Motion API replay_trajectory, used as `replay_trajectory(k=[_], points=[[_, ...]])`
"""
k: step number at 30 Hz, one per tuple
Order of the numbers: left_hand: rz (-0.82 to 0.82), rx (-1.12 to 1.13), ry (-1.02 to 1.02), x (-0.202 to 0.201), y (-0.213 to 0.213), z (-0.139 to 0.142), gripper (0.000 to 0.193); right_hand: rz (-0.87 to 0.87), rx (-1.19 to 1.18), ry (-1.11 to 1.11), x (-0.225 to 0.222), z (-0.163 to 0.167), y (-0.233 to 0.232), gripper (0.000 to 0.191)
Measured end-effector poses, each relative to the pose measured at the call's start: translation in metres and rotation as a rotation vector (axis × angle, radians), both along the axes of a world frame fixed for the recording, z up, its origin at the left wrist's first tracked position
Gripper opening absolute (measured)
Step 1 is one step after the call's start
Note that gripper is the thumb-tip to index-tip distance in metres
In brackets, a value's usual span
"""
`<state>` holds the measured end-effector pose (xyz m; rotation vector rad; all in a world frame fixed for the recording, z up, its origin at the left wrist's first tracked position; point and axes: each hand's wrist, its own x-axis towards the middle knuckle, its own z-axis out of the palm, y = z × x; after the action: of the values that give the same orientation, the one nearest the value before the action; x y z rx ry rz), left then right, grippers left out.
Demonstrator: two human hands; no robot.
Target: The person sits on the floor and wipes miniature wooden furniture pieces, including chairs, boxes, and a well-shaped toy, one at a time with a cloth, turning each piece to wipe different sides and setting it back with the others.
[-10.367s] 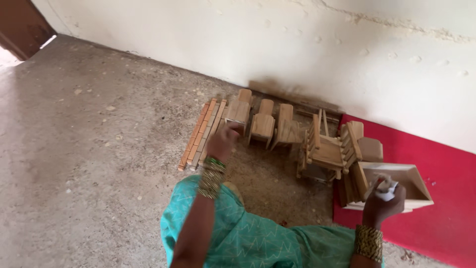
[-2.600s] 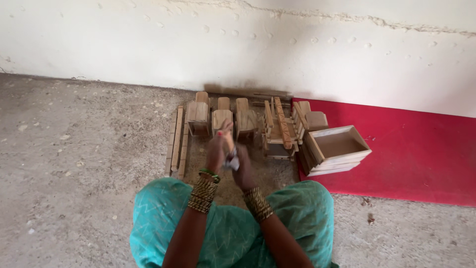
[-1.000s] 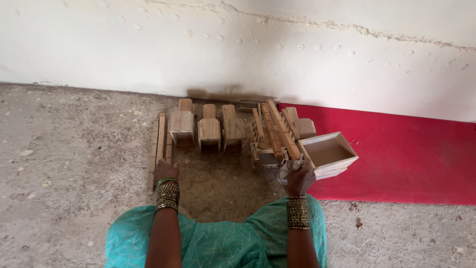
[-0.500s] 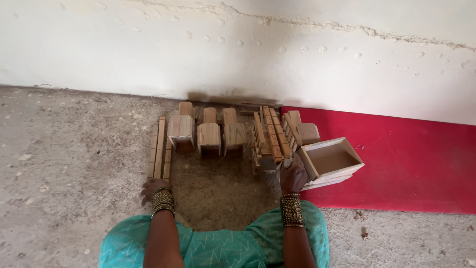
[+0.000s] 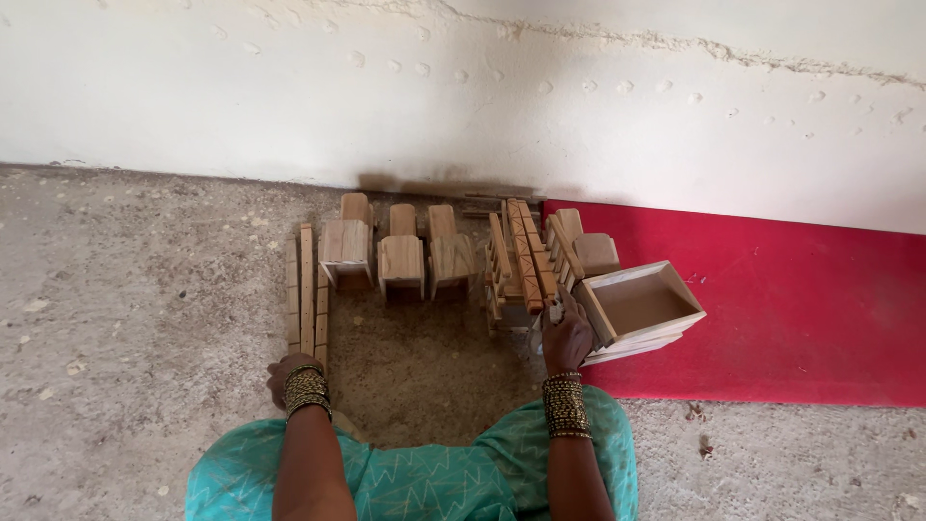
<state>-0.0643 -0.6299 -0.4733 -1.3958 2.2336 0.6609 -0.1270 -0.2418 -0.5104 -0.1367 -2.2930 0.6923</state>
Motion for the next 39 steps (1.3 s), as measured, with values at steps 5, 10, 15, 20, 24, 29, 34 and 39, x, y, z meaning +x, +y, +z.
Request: replay_trajectory(k=[5,10,15,20,24,29,34,39], points=[[0.076,0.019,0.101,0.001,0.0,0.004,0.069,0.016,0.006,-0.009,0.003,-0.003,0.002,0.046],[0.039,0.029,0.069,-0.001,0.001,0.005,0.072,0.035,-0.045,-0.019,0.004,-0.004,0.002,0.05],[0.038,0.036,0.052,-0.003,-0.001,0.004,0.068,0.028,-0.089,-0.04,0.006,-0.007,0.001,0.053],[0.087,0.108,0.035,-0.003,-0.003,0.004,0.079,0.036,-0.13,0.022,0.012,-0.009,0.001,0.049],[0.016,0.119,0.057,-0.001,-0.003,0.005,0.066,0.052,-0.155,0.057,0.016,-0.009,0.001,0.047],[0.11,0.152,0.082,0.004,-0.003,0.012,0.073,0.044,-0.185,0.053,0.021,-0.01,0.001,0.045],[0.195,0.414,0.146,0.0,0.005,0.02,0.078,0.049,-0.229,0.096,0.025,-0.011,0.008,0.042],[0.007,0.294,0.125,-0.001,0.006,0.015,0.049,0.044,-0.318,0.099,0.027,-0.009,0.009,0.033]])
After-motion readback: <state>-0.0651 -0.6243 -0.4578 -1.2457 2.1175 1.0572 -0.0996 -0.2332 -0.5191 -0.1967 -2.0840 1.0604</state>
